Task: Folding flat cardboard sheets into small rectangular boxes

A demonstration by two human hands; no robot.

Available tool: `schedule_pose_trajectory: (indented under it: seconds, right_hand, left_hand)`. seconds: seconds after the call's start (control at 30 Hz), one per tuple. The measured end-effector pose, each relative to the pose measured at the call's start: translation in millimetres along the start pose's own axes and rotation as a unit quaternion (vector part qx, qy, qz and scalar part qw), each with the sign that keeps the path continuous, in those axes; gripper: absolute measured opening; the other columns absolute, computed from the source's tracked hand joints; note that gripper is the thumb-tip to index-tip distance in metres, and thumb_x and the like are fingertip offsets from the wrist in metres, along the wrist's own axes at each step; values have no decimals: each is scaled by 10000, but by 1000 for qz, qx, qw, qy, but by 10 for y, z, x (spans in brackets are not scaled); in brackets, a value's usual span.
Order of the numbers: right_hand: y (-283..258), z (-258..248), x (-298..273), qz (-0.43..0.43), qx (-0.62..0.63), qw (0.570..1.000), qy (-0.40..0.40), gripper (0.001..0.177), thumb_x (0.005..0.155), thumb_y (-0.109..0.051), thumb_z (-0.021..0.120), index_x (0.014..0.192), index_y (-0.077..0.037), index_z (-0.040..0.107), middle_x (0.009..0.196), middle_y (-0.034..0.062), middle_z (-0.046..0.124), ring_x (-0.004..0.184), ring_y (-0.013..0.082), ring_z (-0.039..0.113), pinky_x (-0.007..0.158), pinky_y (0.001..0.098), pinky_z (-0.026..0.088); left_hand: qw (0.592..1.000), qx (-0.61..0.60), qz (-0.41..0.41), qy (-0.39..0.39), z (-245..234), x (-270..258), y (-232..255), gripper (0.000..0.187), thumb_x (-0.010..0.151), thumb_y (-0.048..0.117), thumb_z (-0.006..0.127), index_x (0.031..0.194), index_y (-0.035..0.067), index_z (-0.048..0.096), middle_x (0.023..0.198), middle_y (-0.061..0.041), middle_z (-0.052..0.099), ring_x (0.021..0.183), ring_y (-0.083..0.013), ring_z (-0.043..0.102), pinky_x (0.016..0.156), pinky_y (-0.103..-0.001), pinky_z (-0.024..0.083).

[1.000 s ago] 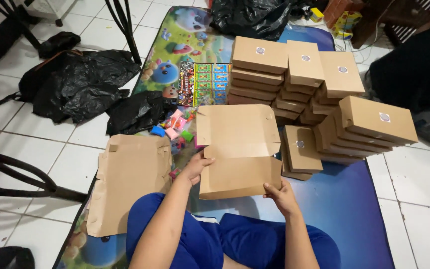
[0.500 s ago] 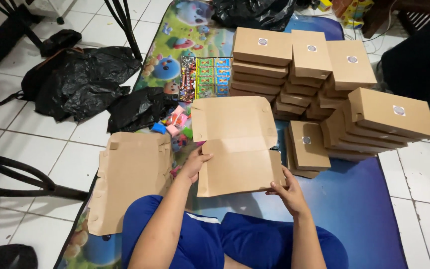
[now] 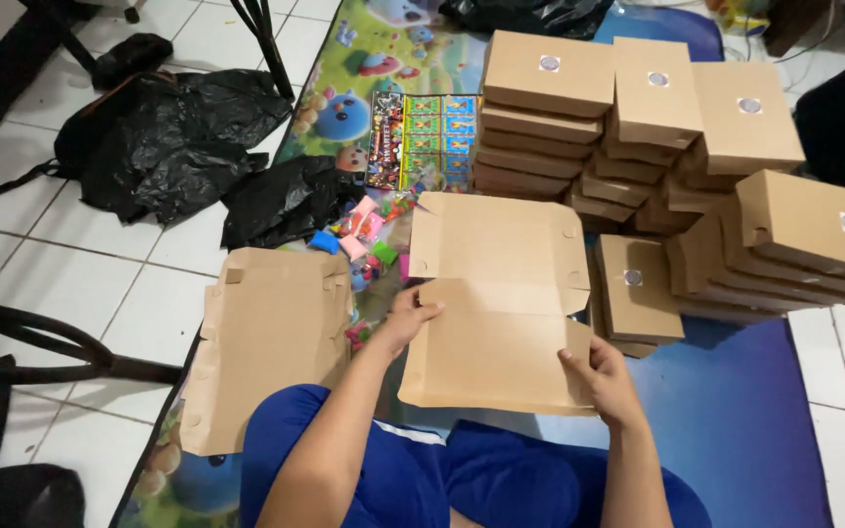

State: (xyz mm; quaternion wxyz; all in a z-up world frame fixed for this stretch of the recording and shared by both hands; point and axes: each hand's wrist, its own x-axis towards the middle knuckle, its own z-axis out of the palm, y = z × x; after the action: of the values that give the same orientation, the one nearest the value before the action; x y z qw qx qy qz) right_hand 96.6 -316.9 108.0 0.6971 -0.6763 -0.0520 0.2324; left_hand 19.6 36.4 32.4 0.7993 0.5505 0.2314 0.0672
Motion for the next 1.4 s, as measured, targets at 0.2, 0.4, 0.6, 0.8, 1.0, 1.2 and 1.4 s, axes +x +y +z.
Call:
schedule_pose_trajectory:
  seconds: [0.2, 0.4, 0.6, 0.8, 1.0, 1.2, 1.4]
  right_hand:
    - [182, -320, 259, -87, 95, 991, -39, 556, 1017, -76, 500, 1568, -121, 443, 1051, 169, 722, 801, 263, 745, 628, 418, 648]
    - [97, -279, 187, -131, 20, 987, -91, 588, 767, 154, 690, 1332, -7, 679, 1096, 210, 737, 927, 309, 702, 749, 483, 610]
    - [36, 37, 122, -159, -26, 985, -62, 1336, 554, 169, 824, 1650, -184, 146, 1363, 131, 396, 1169, 339, 492, 1016, 529, 473]
    - [-200, 239, -103, -269, -299, 915, -24, 855, 567, -57, 948, 1364, -192, 669, 1491, 180, 389, 1287, 470, 555, 1116, 545, 441]
    - [-262, 316, -211, -219, -298, 929, -9, 648, 621, -28, 925, 1213, -257, 792, 1587, 206, 342, 1429, 462, 441, 1140, 497, 422]
    - [41, 85, -94, -55, -311, 945, -79, 691, 602, -49, 983, 1224, -300, 816, 1573, 245, 427, 1458, 430, 430, 1221, 549, 313]
    - [-259, 257, -244, -42, -267, 959, -86, 614, 659, -45, 935, 1224, -254, 819, 1554, 300, 426, 1422, 512, 439, 1194, 596, 314]
  left_hand:
    - [999, -22, -18, 20, -7, -105, 194, 427, 777, 71, 851, 1183, 56, 719, 1006, -89, 742, 864, -220, 723, 785, -400, 607]
    - [994, -68, -84, 2, -150, -33, 172, 430, 810, 50, 786, 1228, 40, 687, 1000, -173, 757, 815, -311, 771, 721, -464, 638]
    - [996, -46, -79, -4, -144, -42, 116, 447, 802, 23, 778, 1235, 30, 668, 1007, -158, 755, 814, -296, 768, 717, -452, 635]
    - [996, -14, -88, 10, -258, 62, -40, 385, 784, 36, 772, 1161, 36, 690, 942, -147, 749, 790, -294, 767, 702, -442, 629]
    - [994, -18, -110, 8, -290, 89, -92, 418, 784, 27, 761, 1194, 41, 680, 967, -159, 756, 807, -315, 773, 718, -466, 633]
    - [990, 30, -133, -19, -252, -100, 124, 434, 714, 1, 837, 1134, 24, 730, 992, -149, 760, 841, -333, 770, 711, -470, 632]
    - [988, 57, -143, -6, -361, 60, -117, 573, 708, 72, 913, 1220, -31, 678, 1085, -211, 743, 943, -372, 747, 775, -504, 618]
